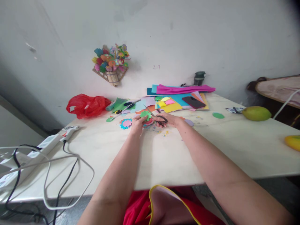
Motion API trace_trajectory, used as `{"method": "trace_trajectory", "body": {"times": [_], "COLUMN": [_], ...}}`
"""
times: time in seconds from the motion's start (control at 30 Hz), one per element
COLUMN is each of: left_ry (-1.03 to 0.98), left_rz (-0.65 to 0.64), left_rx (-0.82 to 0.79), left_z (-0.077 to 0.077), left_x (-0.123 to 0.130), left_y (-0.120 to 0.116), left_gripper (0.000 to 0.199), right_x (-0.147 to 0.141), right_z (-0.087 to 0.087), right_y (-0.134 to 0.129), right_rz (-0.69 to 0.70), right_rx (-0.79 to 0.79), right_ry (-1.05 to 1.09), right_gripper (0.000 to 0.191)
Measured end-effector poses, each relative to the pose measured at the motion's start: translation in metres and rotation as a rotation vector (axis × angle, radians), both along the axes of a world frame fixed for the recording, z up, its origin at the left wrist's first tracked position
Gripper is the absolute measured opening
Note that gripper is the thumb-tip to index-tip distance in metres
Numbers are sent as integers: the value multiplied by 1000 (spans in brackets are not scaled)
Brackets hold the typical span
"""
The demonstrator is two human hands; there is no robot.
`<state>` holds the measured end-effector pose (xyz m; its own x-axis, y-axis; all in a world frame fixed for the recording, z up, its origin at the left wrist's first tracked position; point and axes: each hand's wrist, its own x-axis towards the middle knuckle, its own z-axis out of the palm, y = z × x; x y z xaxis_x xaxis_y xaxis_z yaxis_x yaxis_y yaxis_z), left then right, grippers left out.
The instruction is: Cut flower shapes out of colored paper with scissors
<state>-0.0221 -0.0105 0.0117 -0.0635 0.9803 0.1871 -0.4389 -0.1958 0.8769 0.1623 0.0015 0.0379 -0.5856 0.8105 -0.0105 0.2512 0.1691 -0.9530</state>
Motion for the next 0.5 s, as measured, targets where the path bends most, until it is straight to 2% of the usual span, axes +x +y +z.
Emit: {"method": "trace_trajectory", "body": {"times": [0.5], "left_ry": [-13], "left_rz": [3], "left_rx": [-17], "left_z": [0], "left_x": [0], "left_y": [0], "left_gripper": [34], "right_x": [-1], "right_z": [4], "right_y": [-5], "right_rz": [-13], "right_rx": [5], "right_ry": [8], "right_gripper": [36]}}
